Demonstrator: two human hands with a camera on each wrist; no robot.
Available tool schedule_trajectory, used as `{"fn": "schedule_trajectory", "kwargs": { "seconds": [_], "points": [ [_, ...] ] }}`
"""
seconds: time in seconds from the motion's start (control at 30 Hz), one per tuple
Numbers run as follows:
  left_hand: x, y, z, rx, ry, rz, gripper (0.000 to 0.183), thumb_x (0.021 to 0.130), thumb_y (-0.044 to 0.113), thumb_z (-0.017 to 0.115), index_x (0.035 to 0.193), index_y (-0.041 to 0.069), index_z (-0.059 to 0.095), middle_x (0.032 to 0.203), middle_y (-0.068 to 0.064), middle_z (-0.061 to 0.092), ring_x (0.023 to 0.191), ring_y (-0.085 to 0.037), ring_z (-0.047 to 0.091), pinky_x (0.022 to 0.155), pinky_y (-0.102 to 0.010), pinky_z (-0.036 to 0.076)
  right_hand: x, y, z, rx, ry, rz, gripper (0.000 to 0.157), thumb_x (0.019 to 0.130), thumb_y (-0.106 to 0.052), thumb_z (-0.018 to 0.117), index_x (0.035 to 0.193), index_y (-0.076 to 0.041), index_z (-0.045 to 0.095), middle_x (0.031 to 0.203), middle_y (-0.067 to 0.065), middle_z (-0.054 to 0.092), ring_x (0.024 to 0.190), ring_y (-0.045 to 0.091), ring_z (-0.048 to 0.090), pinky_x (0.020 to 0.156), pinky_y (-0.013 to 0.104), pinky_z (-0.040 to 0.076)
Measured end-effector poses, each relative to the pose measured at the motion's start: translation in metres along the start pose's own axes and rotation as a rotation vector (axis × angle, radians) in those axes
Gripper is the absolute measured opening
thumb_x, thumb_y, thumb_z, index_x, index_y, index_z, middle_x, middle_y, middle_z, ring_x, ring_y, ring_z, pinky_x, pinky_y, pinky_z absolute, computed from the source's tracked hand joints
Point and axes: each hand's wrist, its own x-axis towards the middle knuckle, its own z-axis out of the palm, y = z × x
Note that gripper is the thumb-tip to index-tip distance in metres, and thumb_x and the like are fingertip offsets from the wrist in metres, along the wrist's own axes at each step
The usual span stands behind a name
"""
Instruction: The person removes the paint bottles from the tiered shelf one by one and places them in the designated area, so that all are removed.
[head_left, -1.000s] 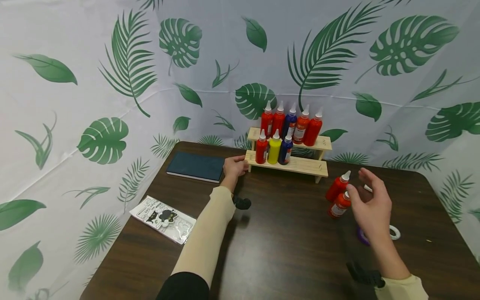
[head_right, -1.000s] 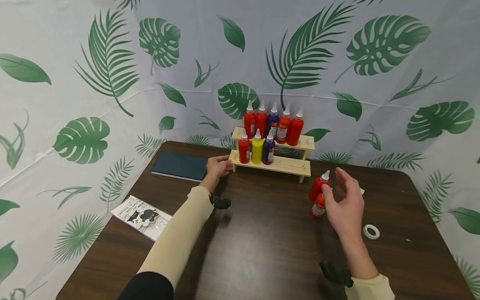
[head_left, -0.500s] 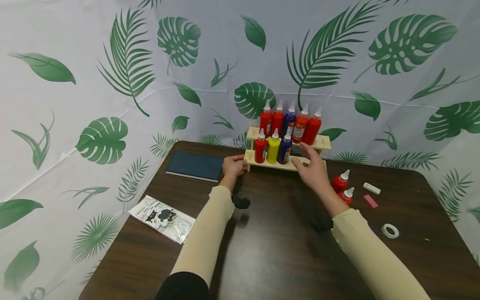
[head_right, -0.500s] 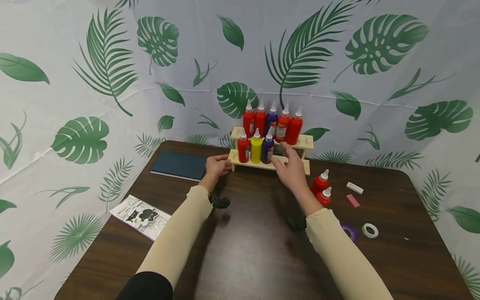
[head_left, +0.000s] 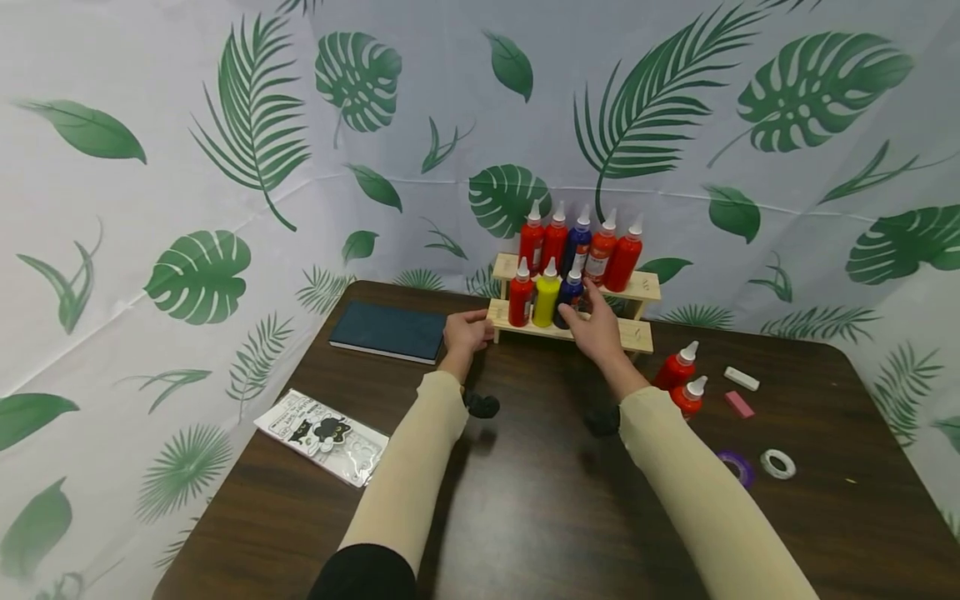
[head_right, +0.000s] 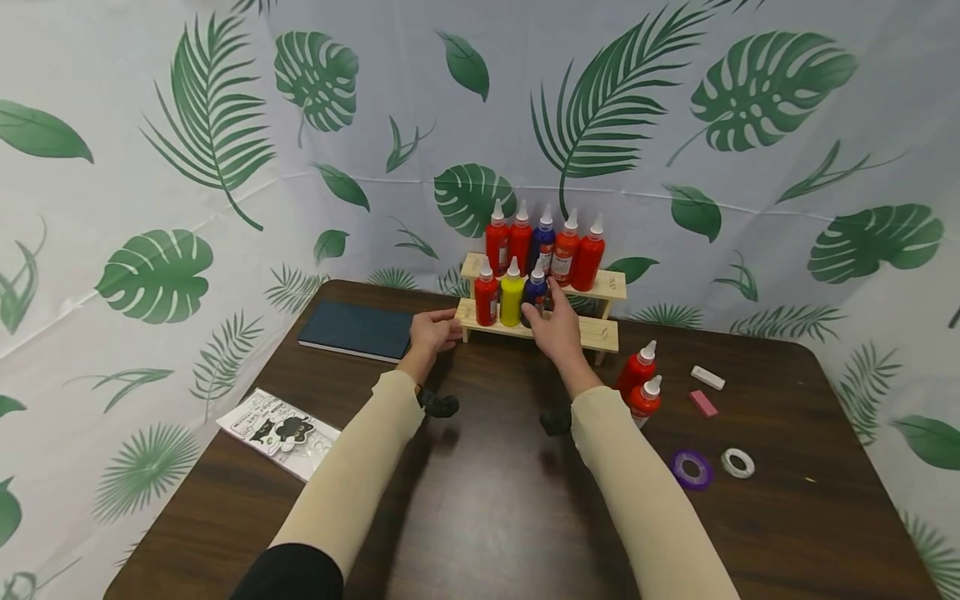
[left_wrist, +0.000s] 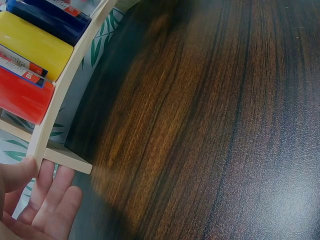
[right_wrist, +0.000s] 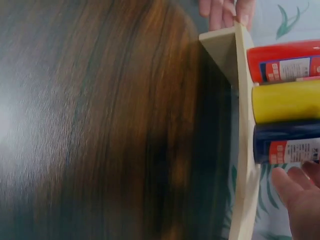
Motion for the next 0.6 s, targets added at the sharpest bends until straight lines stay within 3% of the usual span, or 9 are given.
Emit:
{"fn": "schedule_trajectory", "kwargs": {
  "seconds": [0.4, 0.6],
  "points": [
    [-0.0037, -0.0001, -0.0004, -0.003, -0.008, 0.017, 0.022, 0.087, 0.013, 0.071, 0.108, 0.014, 0.075, 0.086, -0.006, 0.074, 0.072, -0.015, 0.072, 0.065, -0.031, 0.058, 0.0024, -0.0023, 0.0086, 0.0, 0.116, 0.037, 0.053, 0.096, -0.02, 0.059, 0.142, -0.007, 0.038, 0.131, 0.019, 0.053, 0.119, 0.032, 0.053, 0.102, 0.046, 0.042],
    [-0.0021, -0.0001, -0.0013, -0.012, 0.001, 0.015, 0.023, 0.085, 0.013, 0.072, 0.108, 0.014, 0.075, 0.087, -0.006, 0.074, 0.075, -0.018, 0.072, 0.064, -0.031, 0.057, 0.001, -0.0011, 0.0088, 0.047, 0.112, 0.044, 0.049, 0.096, -0.019, 0.059, 0.14, -0.007, 0.04, 0.131, 0.019, 0.053, 0.119, 0.031, 0.054, 0.098, 0.045, 0.045]
  ]
}}
